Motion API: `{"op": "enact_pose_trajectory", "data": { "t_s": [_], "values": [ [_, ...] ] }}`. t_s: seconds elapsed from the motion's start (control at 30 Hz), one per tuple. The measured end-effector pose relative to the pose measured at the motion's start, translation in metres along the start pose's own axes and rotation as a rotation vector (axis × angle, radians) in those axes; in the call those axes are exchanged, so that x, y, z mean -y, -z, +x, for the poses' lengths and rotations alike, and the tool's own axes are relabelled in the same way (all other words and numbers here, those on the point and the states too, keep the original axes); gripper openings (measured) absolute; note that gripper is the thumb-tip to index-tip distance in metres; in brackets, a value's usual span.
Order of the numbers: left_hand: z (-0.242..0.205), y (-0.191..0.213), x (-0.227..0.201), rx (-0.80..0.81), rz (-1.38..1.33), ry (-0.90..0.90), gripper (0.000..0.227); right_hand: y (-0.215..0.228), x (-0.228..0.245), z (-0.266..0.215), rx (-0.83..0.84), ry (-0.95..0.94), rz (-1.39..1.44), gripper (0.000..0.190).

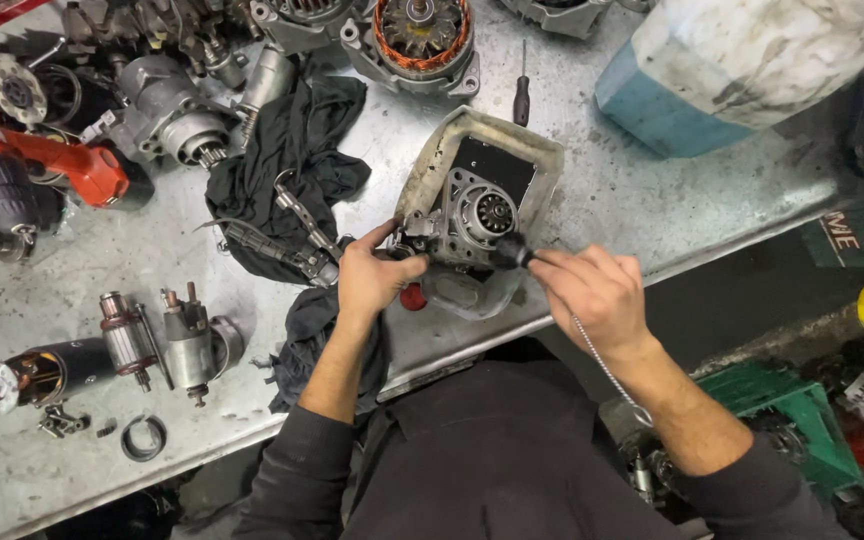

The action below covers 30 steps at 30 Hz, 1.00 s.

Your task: The person cleans a metal car part, likely a starter motor, by first scrubbing it with a wire brush in a container of dark liquid. They then remove the part and wipe it thoroughly with a black cloth, turning it over to clean all sides.

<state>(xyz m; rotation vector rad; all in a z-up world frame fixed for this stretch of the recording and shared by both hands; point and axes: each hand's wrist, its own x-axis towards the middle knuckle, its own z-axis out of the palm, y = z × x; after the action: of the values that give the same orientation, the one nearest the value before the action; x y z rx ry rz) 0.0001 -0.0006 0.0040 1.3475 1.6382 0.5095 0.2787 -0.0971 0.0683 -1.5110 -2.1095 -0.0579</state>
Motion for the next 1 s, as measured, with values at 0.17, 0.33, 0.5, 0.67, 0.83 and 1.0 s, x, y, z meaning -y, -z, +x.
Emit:
{"op": "enact_pose_trajectory", "data": {
  "t_s": [0.17,0.33,0.5,0.67,0.83,1.0],
  "values": [
    [0.003,0.001,0.006,-0.014,0.019,-0.047,0.079,-0.007,-0.017,-0.008,0.022,0.061,-0.065,0.023],
    [0.008,-0.004,0.015,0.006,-0.053,-0.071,0.078,0.000,-0.014,-0.003,-0.001,0.019,0.037,0.020],
    [0.004,0.000,0.012,0.019,-0.030,-0.039,0.078,-0.010,-0.024,-0.005,0.010,0.010,0.065,0.017],
    [0.004,0.000,0.003,0.023,-0.039,0.004,0.079,-0.003,-0.013,0.003,-0.039,0.088,0.118,0.019],
    [0.010,-0.003,0.016,-0.009,-0.019,-0.063,0.078,0.001,-0.020,0.005,-0.011,0.031,0.133,0.016],
    [0.010,-0.002,0.018,0.032,-0.061,-0.007,0.078,0.002,-0.013,0.007,-0.035,0.002,0.235,0.014]
  ]
}}
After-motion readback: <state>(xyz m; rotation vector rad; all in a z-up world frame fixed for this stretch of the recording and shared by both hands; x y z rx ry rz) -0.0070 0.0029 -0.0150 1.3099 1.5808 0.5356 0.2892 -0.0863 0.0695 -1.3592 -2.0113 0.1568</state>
